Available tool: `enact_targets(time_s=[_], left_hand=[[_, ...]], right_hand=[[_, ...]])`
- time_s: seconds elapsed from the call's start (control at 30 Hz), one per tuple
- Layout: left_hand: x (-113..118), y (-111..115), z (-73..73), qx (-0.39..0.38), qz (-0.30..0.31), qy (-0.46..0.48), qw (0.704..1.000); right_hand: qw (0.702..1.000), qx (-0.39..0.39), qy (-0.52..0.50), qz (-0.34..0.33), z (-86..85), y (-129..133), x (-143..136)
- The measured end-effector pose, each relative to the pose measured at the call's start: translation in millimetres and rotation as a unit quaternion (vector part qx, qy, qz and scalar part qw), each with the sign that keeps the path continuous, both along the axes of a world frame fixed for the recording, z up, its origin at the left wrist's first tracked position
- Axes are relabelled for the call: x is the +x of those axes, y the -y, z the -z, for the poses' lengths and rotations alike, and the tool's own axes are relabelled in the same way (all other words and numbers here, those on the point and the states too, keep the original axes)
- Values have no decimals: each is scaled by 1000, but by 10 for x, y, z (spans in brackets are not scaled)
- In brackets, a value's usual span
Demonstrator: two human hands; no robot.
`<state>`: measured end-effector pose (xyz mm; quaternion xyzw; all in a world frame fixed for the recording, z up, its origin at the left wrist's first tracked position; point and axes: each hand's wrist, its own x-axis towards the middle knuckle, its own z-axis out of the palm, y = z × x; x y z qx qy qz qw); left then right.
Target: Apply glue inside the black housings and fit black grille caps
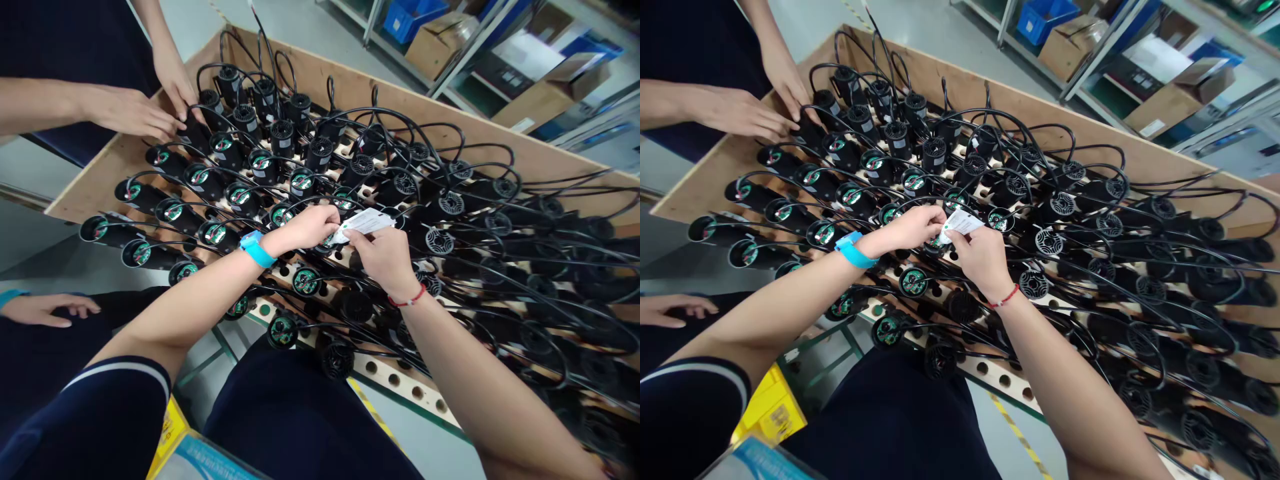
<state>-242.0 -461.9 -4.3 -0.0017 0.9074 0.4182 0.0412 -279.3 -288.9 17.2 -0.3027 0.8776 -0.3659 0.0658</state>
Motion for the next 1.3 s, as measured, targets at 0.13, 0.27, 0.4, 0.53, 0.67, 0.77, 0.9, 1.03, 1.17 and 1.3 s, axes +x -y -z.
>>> enact_targets(time_s=[0.13,0.27,0.4,0.53,0.67,0.77,0.9,1.03,1.17,1.3], left_hand=[[-7,-1,12,4,4,-4,1000],[-2,-2,15,6,6,-9,1000],[5,-1,12,9,6,-11,1000],[6,0,9,5,2,-15,1000],[7,-4,12,5,0,-23,1000],[9,-8,9,5,0,-26,1000],[10,1,-11,8,3,-18,1000],[7,16,-37,16,5,1,1000],[-5,20,-50,18,10,4,1000],[-11,21,-46,19,4,2,1000]], right_hand=[[1000,24,-15,-9,-21,22,0],[998,38,-40,-22,-16,35,0],[996,51,-71,-22,10,45,-11],[994,52,-91,-14,34,41,-18],[994,20,-107,-27,49,23,-9],[990,-18,-129,-46,68,8,-6],[989,-52,-128,-59,116,-1,-28],[987,-82,-125,-65,170,-5,-53],[985,-102,-125,-56,198,-17,-54],[984,-102,-137,-55,201,-25,-48]])
